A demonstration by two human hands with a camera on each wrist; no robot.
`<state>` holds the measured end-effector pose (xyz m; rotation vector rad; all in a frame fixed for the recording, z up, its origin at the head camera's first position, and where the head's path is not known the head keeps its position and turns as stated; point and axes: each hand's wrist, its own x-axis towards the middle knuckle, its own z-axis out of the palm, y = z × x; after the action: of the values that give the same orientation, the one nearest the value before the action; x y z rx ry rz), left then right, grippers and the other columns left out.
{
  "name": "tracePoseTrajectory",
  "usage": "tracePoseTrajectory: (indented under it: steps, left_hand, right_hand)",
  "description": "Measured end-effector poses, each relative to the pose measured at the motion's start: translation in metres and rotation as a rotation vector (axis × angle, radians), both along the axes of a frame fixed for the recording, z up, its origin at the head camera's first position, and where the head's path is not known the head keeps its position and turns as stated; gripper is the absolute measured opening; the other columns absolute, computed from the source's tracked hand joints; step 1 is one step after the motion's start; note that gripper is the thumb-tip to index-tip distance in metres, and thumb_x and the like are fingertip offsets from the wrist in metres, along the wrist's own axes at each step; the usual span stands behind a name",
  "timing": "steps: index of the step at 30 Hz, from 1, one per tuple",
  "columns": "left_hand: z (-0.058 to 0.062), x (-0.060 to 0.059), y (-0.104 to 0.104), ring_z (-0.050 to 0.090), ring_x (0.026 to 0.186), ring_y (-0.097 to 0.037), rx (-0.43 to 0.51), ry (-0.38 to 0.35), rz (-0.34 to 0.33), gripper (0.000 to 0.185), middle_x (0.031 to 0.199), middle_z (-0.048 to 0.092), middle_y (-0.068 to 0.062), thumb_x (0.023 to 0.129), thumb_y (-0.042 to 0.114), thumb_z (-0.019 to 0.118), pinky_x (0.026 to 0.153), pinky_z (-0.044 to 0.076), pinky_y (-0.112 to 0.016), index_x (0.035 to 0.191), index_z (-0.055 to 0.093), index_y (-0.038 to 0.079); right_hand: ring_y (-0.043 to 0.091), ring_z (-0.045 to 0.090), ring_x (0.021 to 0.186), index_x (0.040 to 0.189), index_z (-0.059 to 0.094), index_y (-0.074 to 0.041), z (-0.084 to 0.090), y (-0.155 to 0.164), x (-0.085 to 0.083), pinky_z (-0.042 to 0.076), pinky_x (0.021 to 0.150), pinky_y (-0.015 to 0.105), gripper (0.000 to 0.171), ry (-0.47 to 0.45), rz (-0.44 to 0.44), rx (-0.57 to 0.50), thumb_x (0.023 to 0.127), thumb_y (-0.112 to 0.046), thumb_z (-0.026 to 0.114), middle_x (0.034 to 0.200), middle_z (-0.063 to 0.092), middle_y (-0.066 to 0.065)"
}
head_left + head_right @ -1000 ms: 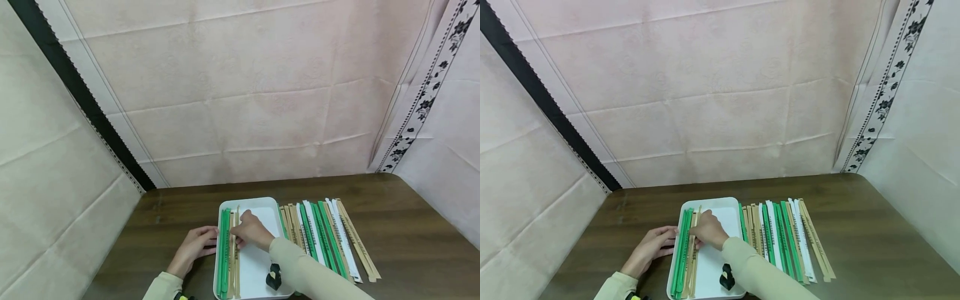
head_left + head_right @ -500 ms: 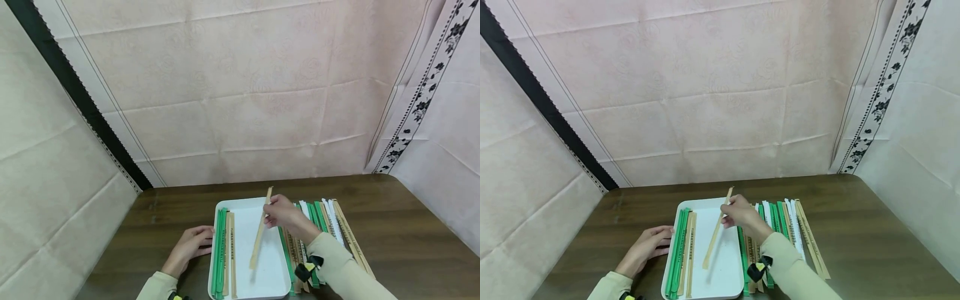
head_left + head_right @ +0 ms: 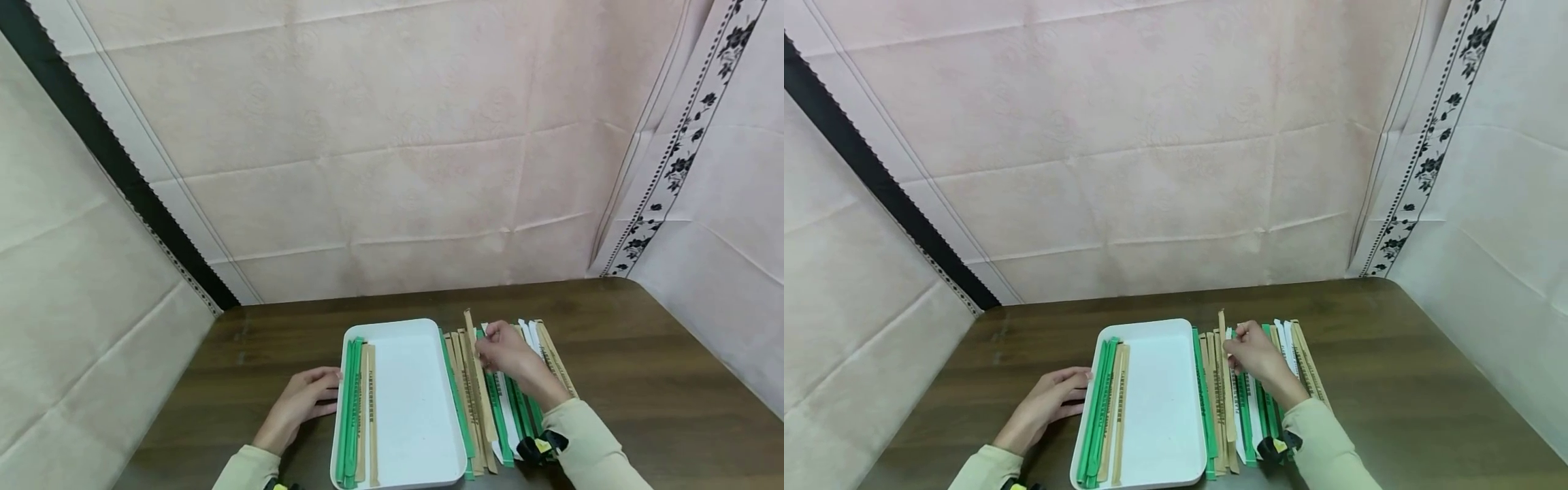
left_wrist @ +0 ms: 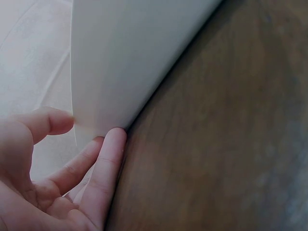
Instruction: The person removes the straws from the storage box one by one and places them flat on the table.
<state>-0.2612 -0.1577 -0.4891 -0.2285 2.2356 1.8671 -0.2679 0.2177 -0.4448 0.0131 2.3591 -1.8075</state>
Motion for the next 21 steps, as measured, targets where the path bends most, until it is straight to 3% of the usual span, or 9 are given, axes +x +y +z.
tracePoseTrajectory:
  steps: [12, 17, 21]
  left_hand:
    - [-0.001, 0.0, 0.0, 0.073, 0.097, -0.022, 0.003, -0.005, -0.008, 0.047, 0.113, 0.074, -0.014, 0.099, 0.025, 0.071, 0.081, 0.065, -0.038, 0.135, 0.065, -0.005]
    - [-0.001, -0.001, -0.001, 0.073, 0.097, -0.022, -0.002, -0.006, 0.001, 0.047, 0.113, 0.074, -0.013, 0.098, 0.025, 0.071, 0.081, 0.065, -0.038, 0.135, 0.066, -0.005]
    - [-0.001, -0.001, 0.0, 0.073, 0.098, -0.022, 0.0, -0.004, 0.003, 0.047, 0.114, 0.074, -0.014, 0.098, 0.025, 0.071, 0.081, 0.065, -0.039, 0.135, 0.066, -0.004]
  right_hand:
    - [0.021, 0.063, 0.068, 0.11, 0.037, 0.001, -0.023, -0.001, -0.004, 0.054, 0.058, 0.033, 0.02, -0.023, 0.034, 0.074, 0.1, 0.001, 0.054, 0.081, 0.061, 0.014]
    - [0.022, 0.065, 0.069, 0.111, 0.039, 0.002, -0.022, -0.002, -0.006, 0.056, 0.058, 0.033, 0.018, 0.014, 0.063, 0.092, 0.102, 0.003, 0.053, 0.084, 0.064, 0.017]
    - [0.023, 0.065, 0.069, 0.113, 0.044, 0.003, -0.016, -0.001, -0.005, 0.058, 0.058, 0.035, 0.015, 0.047, 0.03, 0.138, 0.103, 0.002, 0.055, 0.088, 0.066, 0.018]
